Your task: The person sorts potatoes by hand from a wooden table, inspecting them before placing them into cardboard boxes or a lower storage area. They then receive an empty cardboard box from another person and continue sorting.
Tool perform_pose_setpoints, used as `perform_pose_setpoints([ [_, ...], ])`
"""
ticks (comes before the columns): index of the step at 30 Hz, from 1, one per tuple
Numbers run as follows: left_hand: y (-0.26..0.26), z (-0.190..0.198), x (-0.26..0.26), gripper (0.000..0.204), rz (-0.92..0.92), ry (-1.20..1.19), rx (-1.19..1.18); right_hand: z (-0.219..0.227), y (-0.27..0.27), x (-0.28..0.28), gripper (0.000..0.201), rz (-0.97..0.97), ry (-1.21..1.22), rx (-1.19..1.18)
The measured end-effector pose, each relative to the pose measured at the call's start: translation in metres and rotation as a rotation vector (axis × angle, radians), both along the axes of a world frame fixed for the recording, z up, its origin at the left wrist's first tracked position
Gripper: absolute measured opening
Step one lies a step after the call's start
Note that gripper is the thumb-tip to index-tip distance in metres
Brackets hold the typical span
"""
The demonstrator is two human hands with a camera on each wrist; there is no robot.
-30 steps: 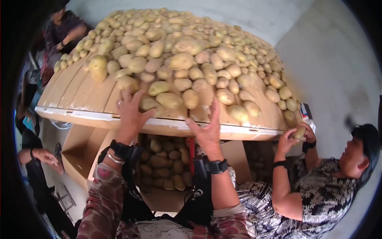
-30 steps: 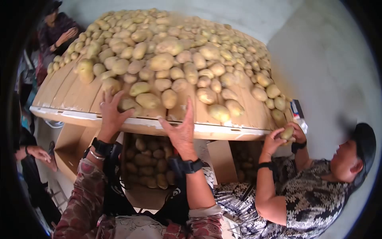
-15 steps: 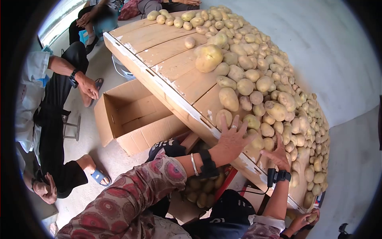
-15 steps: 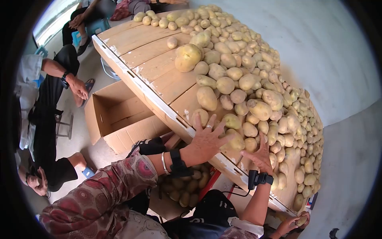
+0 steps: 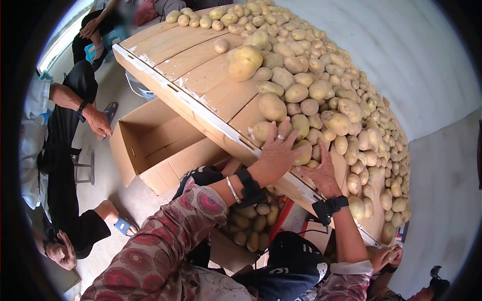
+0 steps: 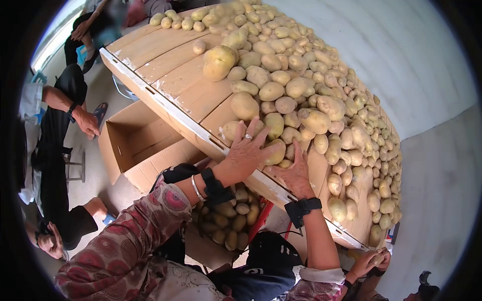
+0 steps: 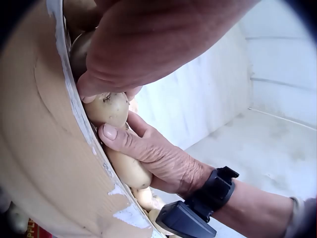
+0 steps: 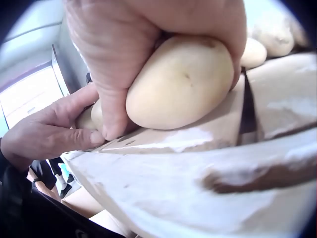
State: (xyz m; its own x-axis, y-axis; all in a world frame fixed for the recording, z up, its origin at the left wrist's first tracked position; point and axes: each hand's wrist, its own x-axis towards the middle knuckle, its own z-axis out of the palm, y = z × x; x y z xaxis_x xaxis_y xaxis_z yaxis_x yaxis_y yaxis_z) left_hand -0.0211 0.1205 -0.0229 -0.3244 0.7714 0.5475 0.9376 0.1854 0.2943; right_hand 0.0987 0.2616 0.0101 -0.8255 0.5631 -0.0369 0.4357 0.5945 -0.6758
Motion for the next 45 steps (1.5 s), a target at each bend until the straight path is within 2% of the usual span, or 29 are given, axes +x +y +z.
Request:
perform_pose_setpoints([
  [5,-0.010,0.006,-0.027,0.045,0.071,0.086,0.005,0.002,-0.017,-0.025,0.111,-0.056,-0.044,0.070],
  [7,-0.016,0.012,-0.040,0.035,0.174,0.100,0.020,0.007,-0.034,-0.042,0.107,-0.147,-0.085,0.070],
  [9,-0.019,0.015,-0.053,0.034,0.208,0.090,0.003,0.010,-0.043,-0.060,0.107,-0.140,-0.049,0.095],
  [11,-0.025,0.018,-0.061,0.036,0.237,-0.015,0.013,0.006,-0.047,-0.077,0.107,-0.257,-0.030,0.033],
  [12,-0.026,0.021,-0.064,0.036,0.242,-0.009,0.015,0.008,-0.050,-0.083,0.107,-0.251,-0.023,0.034],
  [14,-0.036,0.030,-0.076,0.043,0.258,-0.254,-0.115,0.010,-0.063,-0.102,0.108,-0.202,0.136,-0.095],
  [18,-0.048,0.014,-0.102,0.053,0.348,-0.261,-0.011,0.008,-0.071,-0.150,0.109,-0.175,0.199,-0.101],
  [20,-0.055,-0.008,-0.118,0.055,0.389,-0.289,0.025,0.007,-0.078,-0.175,0.112,-0.134,0.142,0.051],
  [21,-0.057,-0.004,-0.131,0.056,0.407,-0.313,0.063,0.014,-0.081,-0.192,0.113,-0.120,0.135,0.135],
  [22,-0.061,0.000,-0.144,0.056,0.415,-0.277,0.083,0.020,-0.088,-0.208,0.114,-0.055,0.137,0.032],
  [23,-0.070,0.006,-0.152,0.059,0.482,-0.261,0.111,0.026,-0.094,-0.231,0.114,-0.043,0.165,0.036],
  [25,-0.088,0.007,-0.156,0.062,0.546,-0.249,0.135,0.027,-0.107,-0.265,0.115,-0.087,0.257,0.092],
  [27,-0.098,0.013,-0.174,0.068,0.685,-0.241,0.113,0.036,-0.126,-0.305,0.115,-0.044,0.215,-0.015],
  [28,-0.104,0.012,-0.179,0.072,0.686,-0.224,0.106,0.046,-0.127,-0.319,0.116,-0.036,0.102,-0.105],
  [30,-0.112,0.009,-0.192,0.073,0.718,-0.245,0.126,0.035,-0.114,-0.348,0.115,0.023,0.101,-0.101],
  [31,-0.115,0.005,-0.192,0.075,0.737,-0.277,0.139,0.035,-0.108,-0.356,0.113,-0.024,0.076,-0.126],
  [32,-0.115,0.003,-0.193,0.077,0.785,-0.219,0.144,0.041,-0.110,-0.356,0.110,-0.105,0.110,-0.128],
  [33,-0.114,0.000,-0.192,0.078,0.822,-0.166,0.152,0.038,-0.105,-0.356,0.105,-0.091,0.101,0.061],
  [35,-0.118,-0.002,-0.201,0.084,0.782,-0.260,0.241,0.038,-0.104,-0.345,0.094,-0.007,0.048,0.027],
  [36,-0.121,-0.010,-0.211,0.086,0.703,-0.273,0.240,0.033,-0.098,-0.337,0.094,-0.034,0.032,0.047],
  [38,-0.122,-0.009,-0.207,0.088,0.637,-0.336,0.244,0.015,-0.098,-0.315,0.086,0.208,0.045,0.089],
  [39,-0.123,-0.012,-0.205,0.088,0.626,-0.348,0.238,0.021,-0.107,-0.292,0.086,0.196,0.033,0.088],
  [41,-0.122,-0.012,-0.209,0.086,0.589,-0.337,0.156,0.039,-0.119,-0.252,0.082,0.467,-0.199,0.168],
  [43,-0.121,-0.009,-0.201,0.083,0.600,-0.356,0.166,0.013,-0.112,-0.250,0.080,0.405,-0.136,0.226],
  [45,-0.120,-0.010,-0.201,0.083,0.554,-0.340,0.068,-0.006,-0.111,-0.260,0.078,0.349,-0.062,0.273],
])
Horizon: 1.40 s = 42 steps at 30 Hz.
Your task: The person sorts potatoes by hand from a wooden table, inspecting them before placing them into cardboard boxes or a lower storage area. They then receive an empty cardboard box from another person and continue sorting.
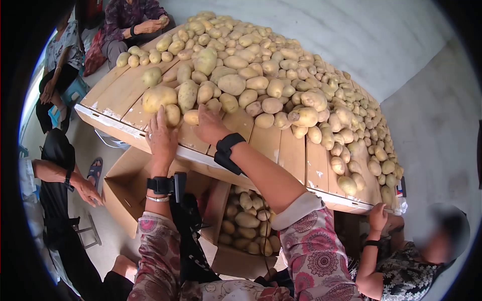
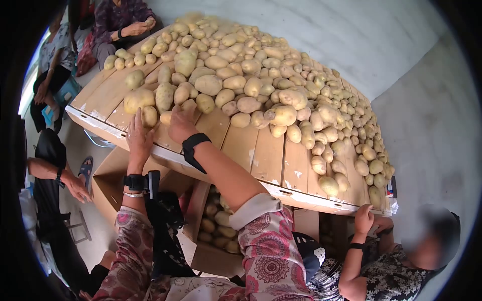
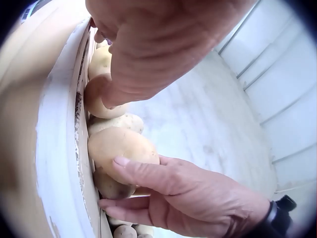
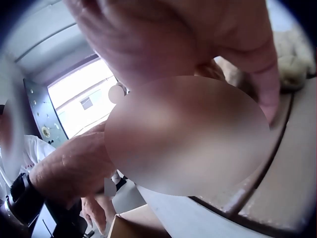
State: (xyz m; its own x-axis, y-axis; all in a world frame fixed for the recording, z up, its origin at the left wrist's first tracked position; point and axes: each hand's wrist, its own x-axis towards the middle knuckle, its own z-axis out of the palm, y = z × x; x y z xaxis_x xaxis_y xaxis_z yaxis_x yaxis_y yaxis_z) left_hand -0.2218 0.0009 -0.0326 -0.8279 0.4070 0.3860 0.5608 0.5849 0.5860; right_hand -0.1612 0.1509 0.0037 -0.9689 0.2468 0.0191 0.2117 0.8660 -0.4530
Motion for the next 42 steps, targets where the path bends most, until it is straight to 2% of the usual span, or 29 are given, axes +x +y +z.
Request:
perform_pose_setpoints([
  [1,0.001,0.001,0.001,0.083,-0.006,0.004,-0.003,-0.005,0.000,-0.007,0.077,-0.059,0.053,-0.028],
  [3,0.006,0.000,0.006,0.083,-0.012,-0.011,-0.154,-0.006,-0.010,-0.018,0.077,-0.207,0.109,-0.049],
  [4,0.008,-0.003,0.009,0.083,-0.023,-0.018,-0.168,-0.001,-0.010,-0.019,0.082,-0.157,0.154,-0.043],
  [7,0.017,-0.003,0.011,0.084,0.058,0.082,-0.171,-0.006,-0.014,-0.050,0.089,-0.272,0.116,0.015],
  [10,0.016,-0.005,0.008,0.084,0.100,0.030,-0.227,-0.045,-0.003,-0.092,0.091,-0.333,0.186,0.058],
  [12,0.015,-0.001,0.007,0.084,0.065,-0.001,-0.227,-0.025,0.003,-0.080,0.089,-0.238,0.176,-0.006],
  [13,0.015,-0.001,0.009,0.085,0.071,0.007,-0.217,-0.005,0.006,-0.065,0.087,-0.158,0.139,-0.070],
  [14,0.014,-0.004,0.011,0.085,0.079,0.011,-0.208,0.006,0.010,-0.042,0.087,-0.172,0.128,-0.072],
  [16,0.013,-0.001,0.008,0.085,0.045,-0.017,-0.182,0.029,0.017,0.006,0.077,-0.067,0.187,-0.005],
  [18,0.018,0.004,0.012,0.082,0.170,-0.017,-0.241,0.051,0.032,0.082,0.066,-0.079,0.380,-0.123],
  [19,0.021,0.003,0.019,0.082,0.176,-0.034,-0.236,0.036,0.052,0.111,0.056,-0.154,0.510,0.126],
  [20,0.023,0.005,0.025,0.080,0.137,0.051,-0.208,0.045,0.074,0.144,0.056,-0.269,0.436,0.038],
  [21,0.024,0.008,0.028,0.078,0.099,0.146,-0.185,0.043,0.099,0.178,0.049,-0.403,0.532,0.021],
  [22,0.028,0.008,0.032,0.076,0.089,0.230,-0.161,0.045,0.123,0.207,0.042,-0.598,0.580,0.118],
  [23,0.032,0.015,0.040,0.072,0.025,0.251,-0.058,0.049,0.146,0.233,0.037,-0.711,0.601,0.035],
  [24,0.037,0.020,0.050,0.068,-0.045,0.269,0.047,0.040,0.176,0.257,0.037,-0.803,0.604,0.020],
  [25,0.042,0.019,0.058,0.068,-0.046,0.270,0.045,0.019,0.207,0.272,0.037,-0.823,0.675,0.021],
  [26,0.048,0.017,0.063,0.064,-0.216,0.191,0.153,0.010,0.220,0.276,0.037,-0.823,0.679,0.018],
  [27,0.054,0.024,0.072,0.060,-0.381,0.115,0.263,0.007,0.228,0.273,0.042,-0.766,0.478,0.045],
  [28,0.064,0.031,0.089,0.053,-0.417,0.178,0.168,0.010,0.244,0.264,0.049,-0.693,0.284,0.080],
  [29,0.068,0.036,0.101,0.053,-0.342,0.135,0.025,0.015,0.238,0.251,0.061,-0.736,0.209,0.140],
  [30,0.069,0.038,0.105,0.053,-0.267,0.094,-0.123,0.010,0.247,0.244,0.061,-0.731,0.211,0.136],
  [32,0.070,0.030,0.096,0.049,-0.294,0.074,-0.058,0.007,0.265,0.222,0.063,-0.724,0.044,0.165],
  [34,0.066,0.025,0.090,0.046,-0.336,0.044,0.011,0.008,0.276,0.218,0.075,-0.586,-0.149,0.215],
  [36,0.063,0.026,0.083,0.051,-0.339,-0.090,-0.017,0.017,0.265,0.204,0.092,-0.899,0.130,-0.358],
  [37,0.061,0.029,0.081,0.051,-0.331,-0.091,-0.018,0.032,0.259,0.205,0.102,-0.863,0.045,-0.463],
  [38,0.056,0.033,0.080,0.051,-0.287,-0.097,-0.085,0.032,0.259,0.201,0.102,-0.858,0.038,-0.470],
  [40,0.051,0.030,0.078,0.050,-0.255,-0.112,-0.151,0.039,0.264,0.203,0.099,-0.704,-0.028,-0.700],
  [42,0.049,0.023,0.070,0.052,-0.256,-0.048,-0.104,0.069,0.224,0.203,0.096,-0.771,-0.022,-0.690],
])
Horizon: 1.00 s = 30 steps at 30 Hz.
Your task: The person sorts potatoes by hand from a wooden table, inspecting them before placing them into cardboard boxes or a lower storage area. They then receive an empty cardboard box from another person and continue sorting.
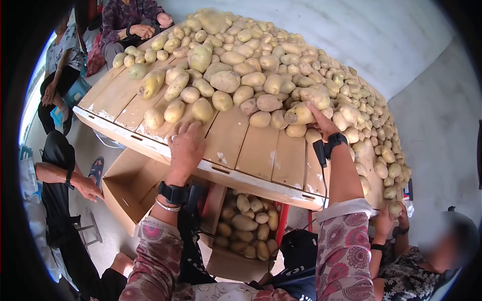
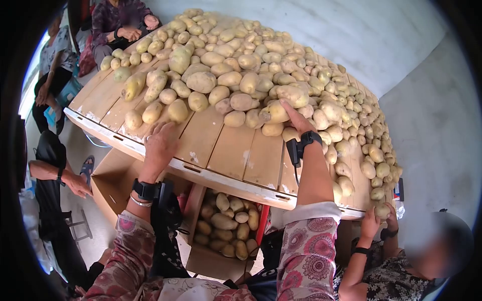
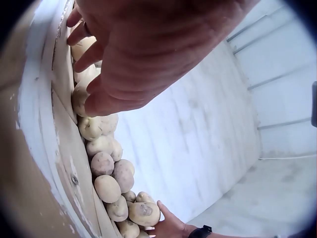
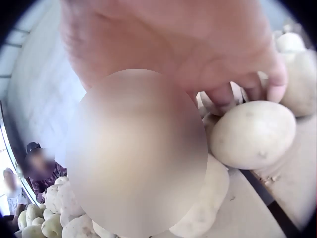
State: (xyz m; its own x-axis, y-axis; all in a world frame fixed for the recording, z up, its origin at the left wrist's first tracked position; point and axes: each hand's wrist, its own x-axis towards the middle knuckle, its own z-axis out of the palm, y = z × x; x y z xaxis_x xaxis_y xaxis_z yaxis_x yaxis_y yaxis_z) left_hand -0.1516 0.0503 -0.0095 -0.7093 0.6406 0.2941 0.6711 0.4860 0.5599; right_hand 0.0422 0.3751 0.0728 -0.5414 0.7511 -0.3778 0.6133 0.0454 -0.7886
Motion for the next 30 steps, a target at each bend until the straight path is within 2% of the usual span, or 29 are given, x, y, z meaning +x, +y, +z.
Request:
perform_pose_setpoints([
  [2,0.001,-0.003,0.004,0.052,-0.021,0.037,-0.009,-0.019,0.009,-0.004,0.096,0.000,0.142,-0.072],
  [3,0.002,-0.004,0.007,0.053,-0.051,0.074,-0.021,-0.017,0.011,0.000,0.096,-0.007,0.098,-0.151],
  [6,0.008,0.000,0.021,0.055,-0.071,0.085,-0.051,-0.007,-0.005,0.008,0.094,-0.031,0.095,-0.188],
  [8,0.014,-0.002,0.025,0.054,-0.094,0.062,-0.044,-0.009,-0.013,0.006,0.095,0.035,0.149,-0.203],
  [10,0.020,-0.004,0.035,0.053,-0.179,0.063,-0.005,-0.010,-0.028,0.005,0.093,0.051,0.178,-0.324],
  [11,0.022,0.000,0.042,0.059,-0.220,0.062,-0.033,-0.022,-0.026,0.000,0.090,0.019,0.202,-0.338],
  [12,0.025,0.003,0.046,0.059,-0.207,0.073,-0.033,-0.018,-0.050,-0.017,0.081,-0.139,0.209,-0.462],
  [14,0.027,0.007,0.053,0.068,-0.323,0.116,-0.012,-0.046,-0.065,-0.062,0.075,0.014,0.469,-0.282],
  [16,0.033,0.000,0.063,0.077,-0.344,0.051,0.022,-0.051,-0.067,-0.076,0.068,-0.018,0.522,-0.299],
  [17,0.042,-0.017,0.065,0.095,-0.356,0.150,-0.006,-0.050,-0.066,-0.079,0.063,0.027,0.550,-0.286],
  [18,0.040,-0.011,0.071,0.098,-0.359,0.143,0.002,-0.064,-0.058,-0.087,0.057,0.022,0.647,-0.250],
  [19,0.041,-0.007,0.076,0.098,-0.382,0.177,0.029,-0.054,-0.069,-0.090,0.055,0.016,0.661,-0.314],
  [20,0.041,0.003,0.086,0.099,-0.409,0.120,-0.045,-0.045,-0.082,-0.092,0.053,-0.064,0.646,-0.278],
  [21,0.048,-0.002,0.094,0.099,-0.400,0.075,0.032,-0.044,-0.090,-0.094,0.054,-0.077,0.687,-0.304],
  [23,0.061,-0.008,0.098,0.099,-0.404,0.028,0.103,-0.035,-0.103,-0.107,0.059,0.026,0.710,-0.484],
  [24,0.063,-0.011,0.096,0.096,-0.255,0.037,0.102,-0.031,-0.120,-0.115,0.062,0.078,0.723,-0.532],
  [25,0.063,-0.016,0.093,0.093,-0.104,0.047,0.100,-0.026,-0.138,-0.135,0.062,0.074,0.536,-0.233],
  [26,0.061,-0.012,0.083,0.082,-0.025,0.091,0.173,-0.030,-0.140,-0.150,0.060,0.170,0.453,-0.058],
  [27,0.059,-0.004,0.071,0.071,0.048,0.122,0.240,-0.033,-0.129,-0.163,0.061,0.401,0.389,0.152],
  [28,0.057,-0.001,0.056,0.066,0.109,0.122,0.143,-0.038,-0.116,-0.172,0.064,0.740,0.298,0.556],
  [29,0.058,-0.014,0.041,0.063,0.191,0.122,0.064,-0.036,-0.109,-0.180,0.069,0.895,0.238,0.780],
  [30,0.046,-0.009,0.031,0.062,0.170,0.223,-0.022,-0.036,-0.104,-0.184,0.065,0.886,0.105,0.836],
])
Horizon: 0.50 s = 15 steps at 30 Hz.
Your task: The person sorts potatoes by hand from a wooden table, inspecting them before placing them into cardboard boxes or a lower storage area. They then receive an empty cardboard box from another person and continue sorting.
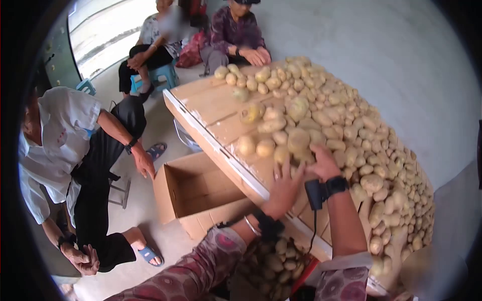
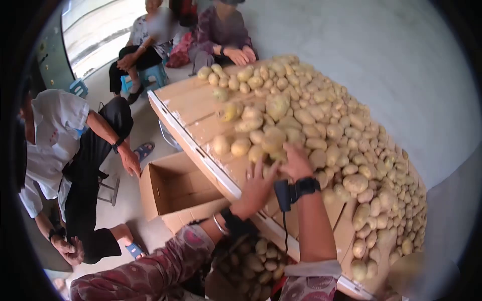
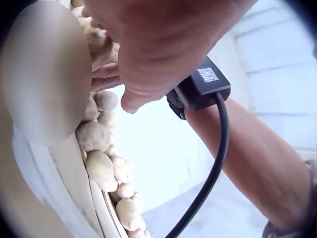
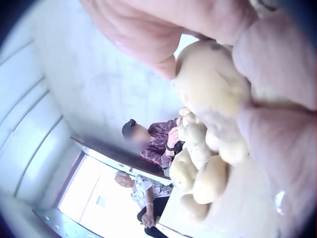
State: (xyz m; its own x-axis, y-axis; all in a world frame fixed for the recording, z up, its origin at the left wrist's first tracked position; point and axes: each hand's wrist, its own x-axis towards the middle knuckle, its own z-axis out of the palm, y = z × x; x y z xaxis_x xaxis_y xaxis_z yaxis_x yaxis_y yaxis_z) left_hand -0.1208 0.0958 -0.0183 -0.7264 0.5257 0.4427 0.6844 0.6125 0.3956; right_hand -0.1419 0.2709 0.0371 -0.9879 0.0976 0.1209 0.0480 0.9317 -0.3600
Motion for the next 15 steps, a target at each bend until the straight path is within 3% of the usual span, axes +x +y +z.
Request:
perform_pose_setpoints([
  [1,-0.006,-0.003,-0.011,0.063,0.006,0.098,0.060,-0.011,0.014,-0.001,0.061,0.097,0.106,-0.297],
  [2,-0.015,0.008,-0.015,0.065,0.075,0.097,0.017,0.018,0.010,0.021,0.055,-0.011,0.159,-0.531],
  [3,-0.019,0.012,-0.019,0.066,0.031,-0.009,0.080,0.047,0.006,0.044,0.049,-0.113,0.246,-0.770],
  [4,-0.021,0.008,-0.024,0.065,-0.011,-0.094,0.047,0.062,0.002,0.067,0.043,-0.394,0.326,-1.458],
  [5,-0.020,0.006,-0.023,0.063,-0.025,-0.118,0.090,0.058,0.013,0.094,0.043,-0.444,0.334,-1.443],
  [8,-0.019,0.014,-0.018,0.059,-0.147,-0.009,0.181,0.048,0.049,0.183,0.040,-0.654,0.191,-1.034],
  [10,-0.017,0.010,-0.010,0.051,-0.256,-0.035,0.150,0.032,0.047,0.236,0.048,-0.774,-0.053,-0.831],
  [12,-0.014,0.013,0.004,0.045,-0.257,-0.014,0.082,0.003,0.050,0.270,0.059,-0.856,-0.059,-0.529],
  [15,-0.011,0.020,0.012,0.049,-0.418,0.062,0.205,0.001,0.056,0.281,0.065,-0.866,0.000,-0.563],
])
